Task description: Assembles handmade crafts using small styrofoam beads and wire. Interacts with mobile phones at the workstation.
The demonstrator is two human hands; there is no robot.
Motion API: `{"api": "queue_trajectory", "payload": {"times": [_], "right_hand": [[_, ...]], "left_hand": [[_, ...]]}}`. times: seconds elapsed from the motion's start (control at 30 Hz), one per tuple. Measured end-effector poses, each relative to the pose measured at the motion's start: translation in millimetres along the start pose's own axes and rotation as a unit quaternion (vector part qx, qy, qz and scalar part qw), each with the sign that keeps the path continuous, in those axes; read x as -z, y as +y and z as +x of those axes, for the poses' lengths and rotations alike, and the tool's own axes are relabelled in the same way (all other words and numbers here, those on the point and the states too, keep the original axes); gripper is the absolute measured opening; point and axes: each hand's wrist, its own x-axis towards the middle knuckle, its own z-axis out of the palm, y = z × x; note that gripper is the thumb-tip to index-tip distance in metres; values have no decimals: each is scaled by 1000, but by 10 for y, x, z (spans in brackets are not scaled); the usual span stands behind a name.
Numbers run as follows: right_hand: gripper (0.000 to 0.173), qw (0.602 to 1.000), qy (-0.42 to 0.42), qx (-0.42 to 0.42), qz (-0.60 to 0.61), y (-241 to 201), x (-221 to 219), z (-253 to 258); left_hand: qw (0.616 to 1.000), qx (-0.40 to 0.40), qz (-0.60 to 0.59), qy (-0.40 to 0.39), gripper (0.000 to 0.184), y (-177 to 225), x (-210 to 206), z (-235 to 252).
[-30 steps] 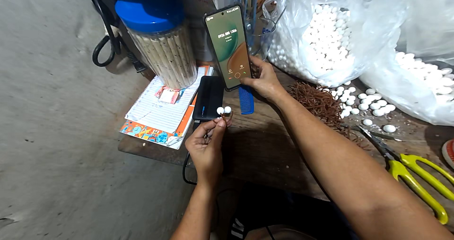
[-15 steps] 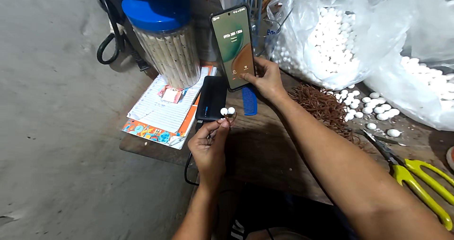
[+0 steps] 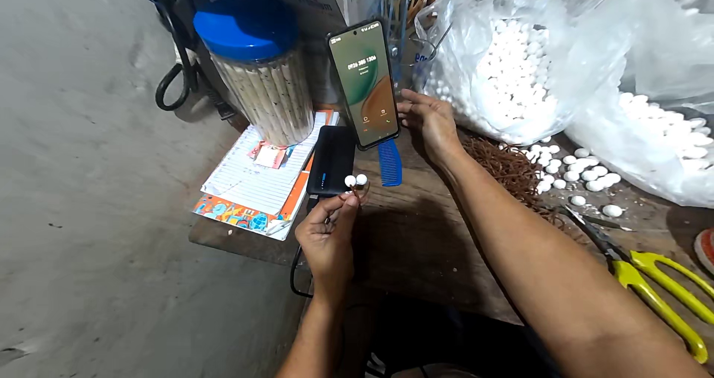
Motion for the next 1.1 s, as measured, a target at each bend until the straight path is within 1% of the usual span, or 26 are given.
{"api": "queue_trajectory", "payload": {"times": [0.2, 0.37, 0.6, 0.83, 0.97, 1.1], "right_hand": [[40, 1000, -4, 0, -4, -1, 4, -4], [40, 1000, -18, 20, 3, 78, 6, 25], [42, 1000, -21, 5, 2, 41, -14, 22], [39, 999, -27, 12, 33, 91, -139, 81], [36, 999, -35, -1, 41, 87, -204, 92], [34, 996, -24, 3, 80, 126, -234, 113]], "left_hand": [[1000, -2, -3, -3, 20, 12, -10, 1], [1000, 1, -2, 0, 19, 18, -21, -4], [1000, -8, -3, -10, 20, 8, -4, 2], [1000, 3, -14, -3, 21, 7, -13, 3], [1000, 2, -7, -1, 19, 11, -8, -4], [1000, 8, -17, -3, 20, 11, -8, -6]]}}
